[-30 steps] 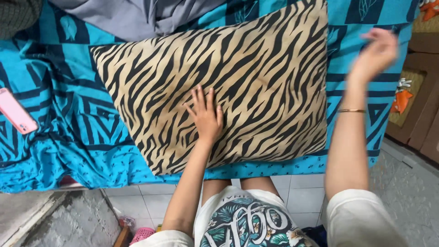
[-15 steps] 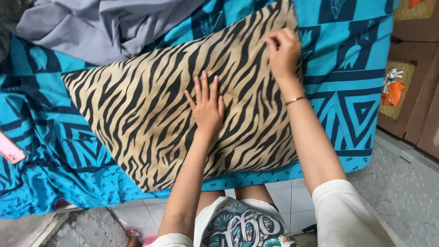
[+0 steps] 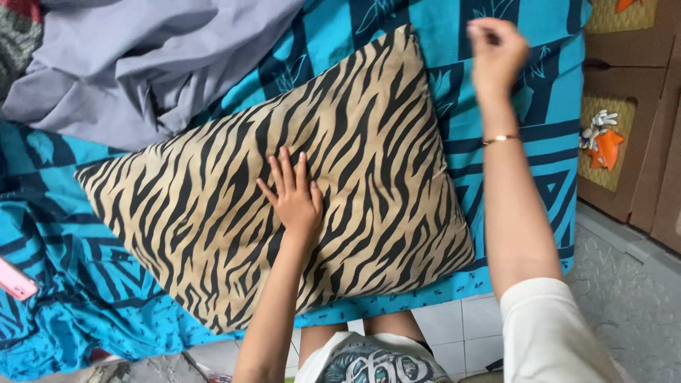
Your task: The recorder replaces a pillowcase on a pillow.
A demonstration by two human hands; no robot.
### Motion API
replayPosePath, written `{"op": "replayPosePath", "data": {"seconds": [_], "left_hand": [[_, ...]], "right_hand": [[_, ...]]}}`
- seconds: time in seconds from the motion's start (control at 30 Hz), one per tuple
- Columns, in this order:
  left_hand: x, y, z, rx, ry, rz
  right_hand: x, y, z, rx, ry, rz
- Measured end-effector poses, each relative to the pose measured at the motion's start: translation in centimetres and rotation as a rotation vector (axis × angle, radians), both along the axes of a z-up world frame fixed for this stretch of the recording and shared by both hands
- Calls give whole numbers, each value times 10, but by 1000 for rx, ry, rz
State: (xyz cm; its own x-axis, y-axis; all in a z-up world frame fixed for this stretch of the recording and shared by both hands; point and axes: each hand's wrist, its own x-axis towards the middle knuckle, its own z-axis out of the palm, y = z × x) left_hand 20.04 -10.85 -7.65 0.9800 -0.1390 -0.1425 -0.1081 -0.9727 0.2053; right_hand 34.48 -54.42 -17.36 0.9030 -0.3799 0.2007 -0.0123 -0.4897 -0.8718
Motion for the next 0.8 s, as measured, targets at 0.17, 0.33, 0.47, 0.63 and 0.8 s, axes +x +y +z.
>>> {"op": "replayPosePath", "data": {"seconds": [0.17,0.33,0.47,0.63,0.8], "left_hand": [[1,-1,2,-6,-7,3],[1,-1,-1,2,-5,2],[1,-1,-1,-2,-3,5],[3,-2,3,-18,14,17],[4,-5,7,-38,20,21]], "right_hand": [[34,62,27,-69,59,106],[42,81,40,-759,-212,146],[31,45,-30,-175,129,132],[11,-49,-42,46,65,7],[-42,-205,-53,245,-107,-293]]}}
